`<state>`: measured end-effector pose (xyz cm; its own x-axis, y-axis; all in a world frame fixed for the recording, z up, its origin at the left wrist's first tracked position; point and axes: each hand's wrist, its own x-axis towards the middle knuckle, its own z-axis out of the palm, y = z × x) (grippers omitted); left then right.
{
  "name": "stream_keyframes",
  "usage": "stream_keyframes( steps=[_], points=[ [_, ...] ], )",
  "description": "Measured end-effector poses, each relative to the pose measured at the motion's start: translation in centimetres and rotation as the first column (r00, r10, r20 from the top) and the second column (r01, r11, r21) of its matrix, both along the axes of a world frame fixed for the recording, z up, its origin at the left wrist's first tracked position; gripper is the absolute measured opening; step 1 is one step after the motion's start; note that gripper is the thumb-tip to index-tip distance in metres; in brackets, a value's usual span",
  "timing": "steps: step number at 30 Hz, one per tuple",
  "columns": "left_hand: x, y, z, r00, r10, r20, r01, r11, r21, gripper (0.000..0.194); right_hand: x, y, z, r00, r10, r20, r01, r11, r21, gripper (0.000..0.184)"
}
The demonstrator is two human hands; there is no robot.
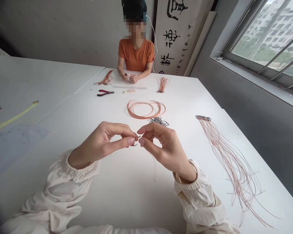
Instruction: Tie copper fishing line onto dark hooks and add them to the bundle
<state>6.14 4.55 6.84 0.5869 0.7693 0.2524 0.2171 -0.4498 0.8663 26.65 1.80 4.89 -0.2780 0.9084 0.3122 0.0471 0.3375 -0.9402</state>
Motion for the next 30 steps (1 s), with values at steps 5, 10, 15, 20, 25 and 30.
stream_keyframes(
  steps=[5,10,15,20,25,30],
  points=[
    [0.1,0.1,-0.4,0.998,0.067,0.014,-0.069,0.972,0.225,0.013,0.2,0.0,0.3,0.999,-0.019,0.029,0.018,1.000,0.007,0.008],
    [0.1,-0.1,-0.3,0.995,0.078,0.064,-0.096,0.923,0.371,0.012,0.1,0.0,0.1,0.996,-0.082,0.032,0.080,0.996,0.046,0.004],
    [0.3,-0.6,-0.2,0.991,0.112,0.078,-0.136,0.860,0.492,0.013,-0.3,-0.2,-0.1,0.989,-0.145,-0.002,0.145,0.985,0.094,0.004],
    [0.5,-1.0,-0.2,0.991,0.123,0.051,-0.131,0.823,0.553,0.014,-0.7,-0.5,-0.2,0.985,-0.175,-0.011,0.174,0.976,0.128,0.004],
    [0.4,-0.9,-0.2,0.990,0.143,0.009,-0.123,0.816,0.565,0.013,-0.9,-0.6,0.0,0.986,-0.166,0.009,0.163,0.978,0.128,0.005],
    [0.5,-0.9,-0.1,0.988,0.153,0.004,-0.126,0.804,0.581,0.013,-1.1,-0.6,0.1,0.987,-0.150,0.051,0.144,0.983,0.114,0.003]
  ],
)
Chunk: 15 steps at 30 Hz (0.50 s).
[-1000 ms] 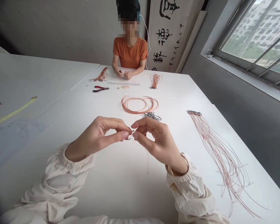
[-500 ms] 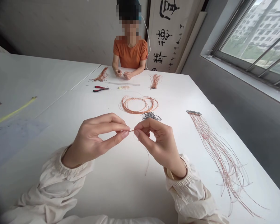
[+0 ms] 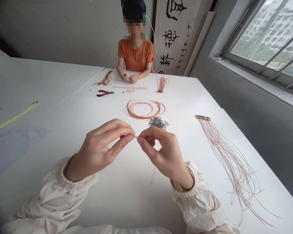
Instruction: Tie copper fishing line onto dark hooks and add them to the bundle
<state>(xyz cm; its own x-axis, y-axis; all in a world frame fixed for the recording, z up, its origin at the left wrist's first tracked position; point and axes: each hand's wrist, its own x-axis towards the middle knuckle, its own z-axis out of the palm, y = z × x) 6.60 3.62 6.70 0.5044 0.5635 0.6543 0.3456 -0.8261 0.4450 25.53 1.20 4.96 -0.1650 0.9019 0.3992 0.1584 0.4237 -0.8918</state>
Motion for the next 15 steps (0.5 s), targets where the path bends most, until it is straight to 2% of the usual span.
stream_keyframes(
  steps=[7,11,15],
  points=[
    [0.7,-0.7,-0.4,0.990,0.082,0.116,-0.082,0.997,-0.003,0.011,-1.2,-0.6,-0.6,0.991,-0.131,-0.034,0.135,0.971,0.196,0.014],
    [1.2,-1.2,-0.5,0.980,0.131,0.152,-0.120,0.990,-0.078,0.011,-1.6,-0.7,-1.1,0.984,-0.178,-0.026,0.178,0.944,0.278,0.017],
    [1.1,-1.2,-0.3,0.977,0.141,0.159,-0.113,0.979,-0.171,0.010,-1.8,-0.7,-1.4,0.981,-0.191,-0.020,0.189,0.938,0.289,0.016]
  ],
)
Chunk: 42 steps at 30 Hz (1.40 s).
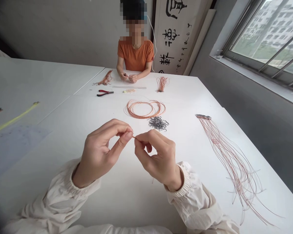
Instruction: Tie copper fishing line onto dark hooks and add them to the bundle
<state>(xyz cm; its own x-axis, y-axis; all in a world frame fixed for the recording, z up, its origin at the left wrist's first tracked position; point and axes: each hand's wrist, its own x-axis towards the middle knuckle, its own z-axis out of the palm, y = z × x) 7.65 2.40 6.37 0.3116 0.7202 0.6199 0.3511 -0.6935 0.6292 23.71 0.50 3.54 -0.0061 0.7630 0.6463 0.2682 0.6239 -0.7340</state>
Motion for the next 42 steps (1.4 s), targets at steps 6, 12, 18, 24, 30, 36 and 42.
stream_keyframes(
  steps=[6,12,18,24,30,36,42],
  points=[
    [-0.9,0.8,0.2,0.992,-0.090,0.090,0.089,0.996,0.016,0.009,-0.1,-0.2,0.1,0.994,-0.003,-0.110,-0.001,0.999,-0.038,0.013],
    [-1.1,1.1,0.1,0.999,-0.032,-0.026,0.038,0.963,0.267,0.022,0.0,-0.2,0.4,0.990,0.016,-0.142,-0.024,0.998,-0.052,0.014],
    [-0.7,0.8,-0.2,0.992,0.000,-0.124,0.032,0.966,0.257,0.011,-0.4,-0.1,0.1,0.993,0.044,-0.113,-0.046,0.999,-0.022,0.016],
    [-0.8,0.6,0.2,0.988,-0.057,-0.146,0.069,0.995,0.078,0.012,-0.3,0.1,-0.5,0.992,0.074,-0.099,-0.074,0.997,0.005,0.019],
    [-1.3,0.7,0.4,0.987,-0.085,-0.134,0.094,0.994,0.063,0.013,0.1,0.2,-0.3,0.981,0.050,-0.189,-0.064,0.996,-0.068,0.013],
    [-1.0,0.8,0.0,0.993,-0.060,-0.098,0.068,0.994,0.083,0.011,0.4,0.4,0.5,0.967,0.120,-0.225,-0.164,0.968,-0.189,0.007],
    [-1.0,0.8,0.2,0.995,-0.071,-0.069,0.070,0.997,-0.018,0.010,1.0,0.7,1.1,0.959,0.175,-0.223,-0.236,0.927,-0.290,0.006]
  ],
)
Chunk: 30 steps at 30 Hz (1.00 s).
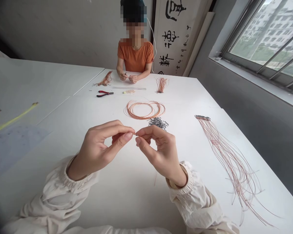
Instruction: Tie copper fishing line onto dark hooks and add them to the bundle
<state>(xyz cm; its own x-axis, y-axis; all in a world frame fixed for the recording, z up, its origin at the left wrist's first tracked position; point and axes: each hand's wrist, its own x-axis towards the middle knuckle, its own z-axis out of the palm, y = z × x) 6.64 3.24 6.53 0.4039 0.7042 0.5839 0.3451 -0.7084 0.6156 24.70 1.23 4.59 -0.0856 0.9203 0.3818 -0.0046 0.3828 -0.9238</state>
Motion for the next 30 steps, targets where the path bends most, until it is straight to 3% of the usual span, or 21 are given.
stream_keyframes(
  steps=[4,11,15,19,21,23,26,30],
  points=[
    [0.1,0.0,0.1,1.000,-0.009,0.011,0.009,1.000,-0.023,0.011,0.0,0.0,0.0,1.000,0.013,0.005,-0.013,1.000,0.007,0.002],
    [0.1,-0.1,0.0,0.999,-0.023,0.025,0.021,0.999,0.050,0.011,-0.1,-0.1,0.0,0.998,-0.049,0.041,0.046,0.997,0.062,0.006],
    [0.2,-0.3,-0.4,0.999,0.024,-0.037,-0.023,0.999,0.034,0.010,-0.7,-0.1,-0.9,0.992,-0.095,0.085,0.078,0.980,0.183,0.011],
    [0.3,-0.4,-0.6,0.993,0.053,-0.104,-0.054,0.999,-0.008,0.011,-1.4,-0.2,-1.9,0.956,-0.211,0.203,0.124,0.920,0.373,0.016],
    [0.3,-0.4,-0.5,0.991,0.056,-0.122,-0.059,0.998,-0.026,0.015,-1.5,-0.3,-2.1,0.946,-0.230,0.228,0.122,0.905,0.408,0.016],
    [0.2,-0.4,-0.3,0.991,0.045,-0.127,-0.053,0.997,-0.059,0.018,-1.4,-0.2,-2.0,0.962,-0.188,0.200,0.109,0.930,0.351,0.015],
    [-0.1,-0.3,0.0,0.995,0.008,-0.096,-0.019,0.993,-0.117,0.017,-0.9,-0.1,-1.5,0.991,-0.092,0.094,0.077,0.986,0.150,0.009],
    [-0.3,-0.1,0.0,1.000,0.007,-0.029,-0.010,0.997,-0.082,0.016,0.0,0.2,-0.7,1.000,-0.019,-0.004,0.018,0.999,-0.042,0.007]
  ],
)
